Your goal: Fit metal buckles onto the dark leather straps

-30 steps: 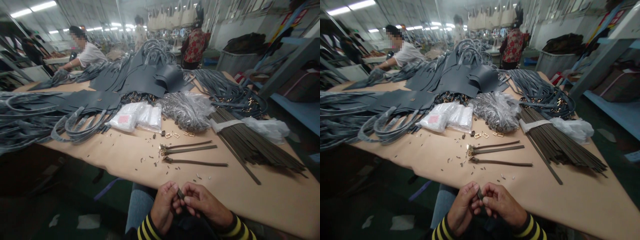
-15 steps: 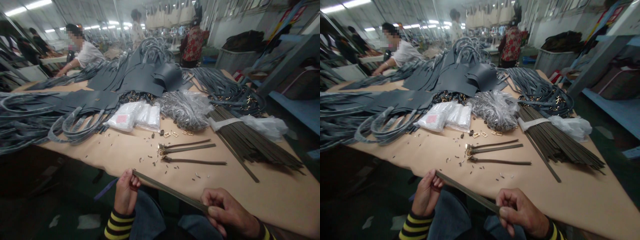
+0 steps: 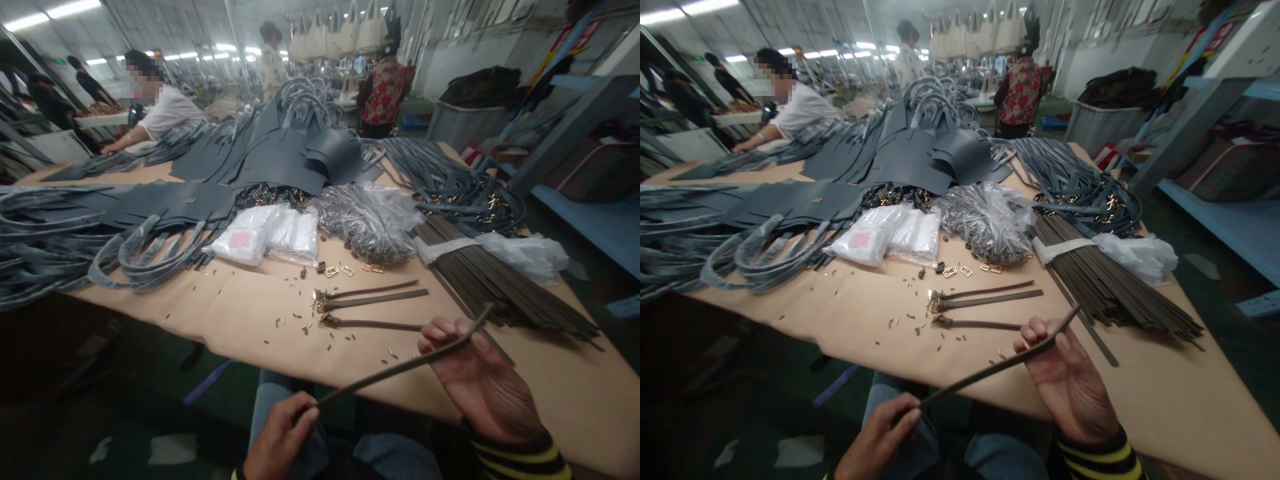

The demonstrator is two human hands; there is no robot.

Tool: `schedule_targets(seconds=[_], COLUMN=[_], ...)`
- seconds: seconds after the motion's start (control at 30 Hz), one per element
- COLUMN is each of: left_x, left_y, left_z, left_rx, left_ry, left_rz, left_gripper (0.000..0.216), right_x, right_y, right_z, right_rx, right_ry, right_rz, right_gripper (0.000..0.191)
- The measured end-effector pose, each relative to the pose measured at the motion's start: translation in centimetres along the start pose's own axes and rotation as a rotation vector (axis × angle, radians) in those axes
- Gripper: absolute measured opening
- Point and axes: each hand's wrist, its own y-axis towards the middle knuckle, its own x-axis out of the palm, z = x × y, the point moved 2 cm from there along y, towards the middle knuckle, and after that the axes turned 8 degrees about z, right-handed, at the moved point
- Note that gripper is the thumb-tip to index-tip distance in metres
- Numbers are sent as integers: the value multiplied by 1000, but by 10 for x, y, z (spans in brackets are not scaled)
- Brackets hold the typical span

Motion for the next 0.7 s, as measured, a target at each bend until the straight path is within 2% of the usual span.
schedule_targets(seconds=[0.07, 0.13, 0.23, 0.3, 0.47, 0.7], left_x=[7, 12, 21, 28, 39, 53], left_y=[-4, -2, 9, 16, 26, 26], left_z=[10, 26, 50, 59, 52, 42], left_rx=[50, 69, 6, -69, -151, -261], left_ry=[167, 200, -42, -226, -424, -784], left_rz=[-146, -124, -25, -17, 54, -53], left_gripper=[17, 15, 25, 30, 36, 39], right_x=[5, 12, 20, 22, 14, 3], right_y=[0, -2, -8, -14, -20, -17], right_z=[-7, -4, 21, 41, 66, 78], right_rx=[-37, -32, 82, 195, 272, 318], right_ry=[-211, -473, -891, -1050, -1014, -747], right_rz=[-35, -124, -333, -455, -527, -588], right_gripper=[22, 21, 22, 21, 21, 34])
